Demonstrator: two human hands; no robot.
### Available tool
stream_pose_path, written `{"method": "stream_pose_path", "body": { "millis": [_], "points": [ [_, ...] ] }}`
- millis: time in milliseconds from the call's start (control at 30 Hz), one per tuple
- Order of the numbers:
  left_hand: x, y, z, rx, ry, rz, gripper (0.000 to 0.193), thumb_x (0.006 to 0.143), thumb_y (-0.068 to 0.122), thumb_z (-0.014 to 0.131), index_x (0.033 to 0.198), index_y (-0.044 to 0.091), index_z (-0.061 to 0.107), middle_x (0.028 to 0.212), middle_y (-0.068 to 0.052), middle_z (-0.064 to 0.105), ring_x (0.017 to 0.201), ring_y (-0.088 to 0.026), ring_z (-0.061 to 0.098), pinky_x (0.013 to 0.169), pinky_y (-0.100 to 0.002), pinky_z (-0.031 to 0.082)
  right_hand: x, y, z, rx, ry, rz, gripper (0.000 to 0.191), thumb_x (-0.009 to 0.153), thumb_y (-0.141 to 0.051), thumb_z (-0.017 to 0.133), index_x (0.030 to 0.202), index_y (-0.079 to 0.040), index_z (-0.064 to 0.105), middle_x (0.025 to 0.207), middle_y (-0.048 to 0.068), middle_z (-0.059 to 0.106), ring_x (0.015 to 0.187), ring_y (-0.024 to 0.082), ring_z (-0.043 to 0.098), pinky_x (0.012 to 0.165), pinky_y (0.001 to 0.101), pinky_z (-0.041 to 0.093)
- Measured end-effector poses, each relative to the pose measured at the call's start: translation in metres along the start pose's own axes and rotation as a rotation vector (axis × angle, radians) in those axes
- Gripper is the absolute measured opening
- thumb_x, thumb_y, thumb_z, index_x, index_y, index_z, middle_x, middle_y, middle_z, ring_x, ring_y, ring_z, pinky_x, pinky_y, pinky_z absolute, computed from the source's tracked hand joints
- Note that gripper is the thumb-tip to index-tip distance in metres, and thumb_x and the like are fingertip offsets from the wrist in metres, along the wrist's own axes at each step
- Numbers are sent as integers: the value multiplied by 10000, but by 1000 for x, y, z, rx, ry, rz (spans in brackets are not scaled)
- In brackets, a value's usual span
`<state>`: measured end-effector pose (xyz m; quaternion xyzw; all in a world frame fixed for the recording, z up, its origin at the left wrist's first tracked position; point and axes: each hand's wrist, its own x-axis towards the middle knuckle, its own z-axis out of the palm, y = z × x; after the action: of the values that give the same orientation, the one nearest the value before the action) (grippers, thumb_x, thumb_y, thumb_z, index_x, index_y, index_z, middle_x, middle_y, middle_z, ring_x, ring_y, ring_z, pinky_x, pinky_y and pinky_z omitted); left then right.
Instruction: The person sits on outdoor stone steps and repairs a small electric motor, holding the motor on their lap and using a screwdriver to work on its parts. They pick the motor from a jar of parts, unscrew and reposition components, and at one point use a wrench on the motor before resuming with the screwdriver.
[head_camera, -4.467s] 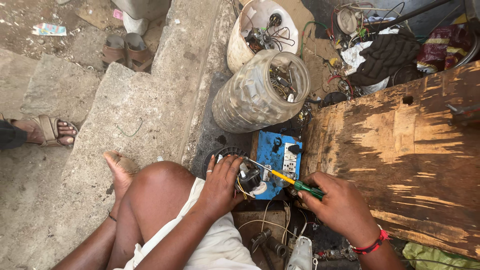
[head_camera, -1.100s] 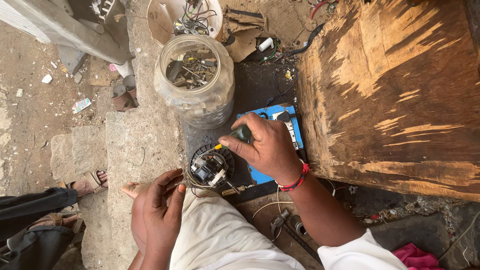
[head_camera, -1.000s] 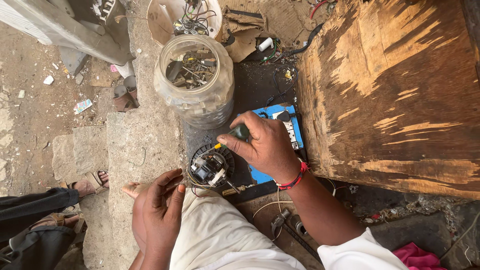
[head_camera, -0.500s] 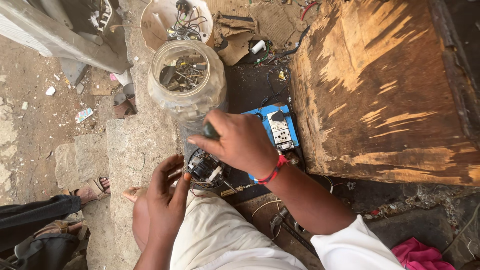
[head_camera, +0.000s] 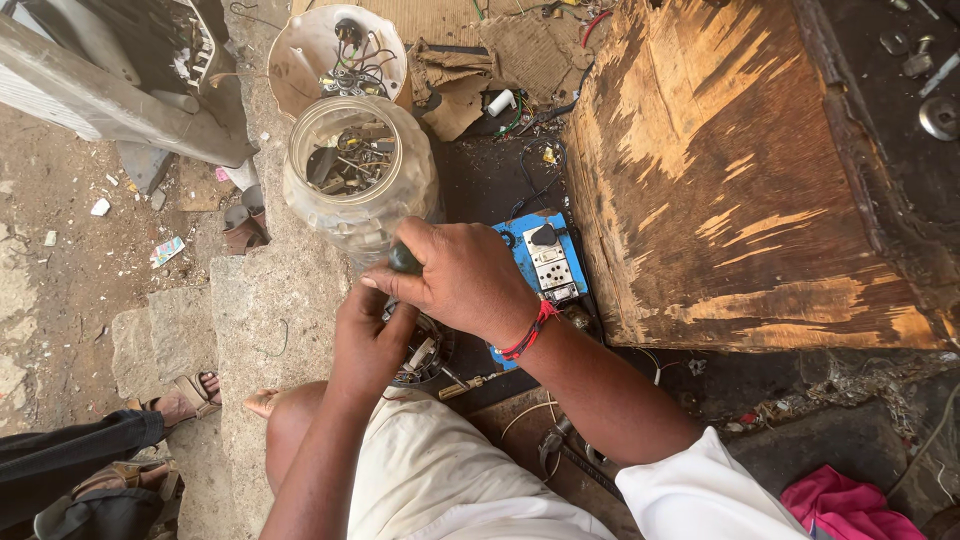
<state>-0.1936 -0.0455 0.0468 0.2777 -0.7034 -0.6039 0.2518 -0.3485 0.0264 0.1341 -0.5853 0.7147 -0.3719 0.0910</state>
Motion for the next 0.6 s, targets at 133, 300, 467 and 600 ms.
{"method": "stream_pose_path", "body": {
  "millis": [133, 300, 467, 600],
  "points": [
    [10, -1, 8, -109, -8, -77, 428, 922, 4, 630, 1345, 1, 565, 1132, -99, 701, 1050, -157, 660, 909, -303, 555, -2, -1, 1, -24, -25, 20, 421, 914, -481, 734, 939, -86, 591, 726, 139, 683, 708, 380, 698, 566, 497, 496],
    [15, 13, 11, 24, 53, -14, 488, 906, 15, 655, 1380, 8, 538, 1216, -108, 672, 1126, -183, 650, 963, -321, 542, -3, -1, 2, -27, -42, 6, 439, 918, -498, 722, 949, -79, 593, 737, 137, 688, 712, 379, 702, 573, 491, 507],
    [21, 18, 12, 90, 16, 57, 547, 893, -1, 643, 1420, 11, 498, 1281, -134, 652, 1186, -219, 640, 995, -347, 524, -5, -1, -3, -29, -46, -38, 451, 921, -508, 712, 976, -74, 604, 768, 145, 698, 741, 385, 708, 592, 490, 519],
    [22, 15, 13, 43, -57, 31, 495, 938, 7, 609, 1423, 29, 515, 1245, -128, 678, 1160, -222, 662, 980, -344, 544, -7, -3, -8, -31, -86, 16, 455, 921, -512, 709, 991, -73, 611, 775, 142, 713, 750, 384, 713, 601, 493, 522]
  ]
}}
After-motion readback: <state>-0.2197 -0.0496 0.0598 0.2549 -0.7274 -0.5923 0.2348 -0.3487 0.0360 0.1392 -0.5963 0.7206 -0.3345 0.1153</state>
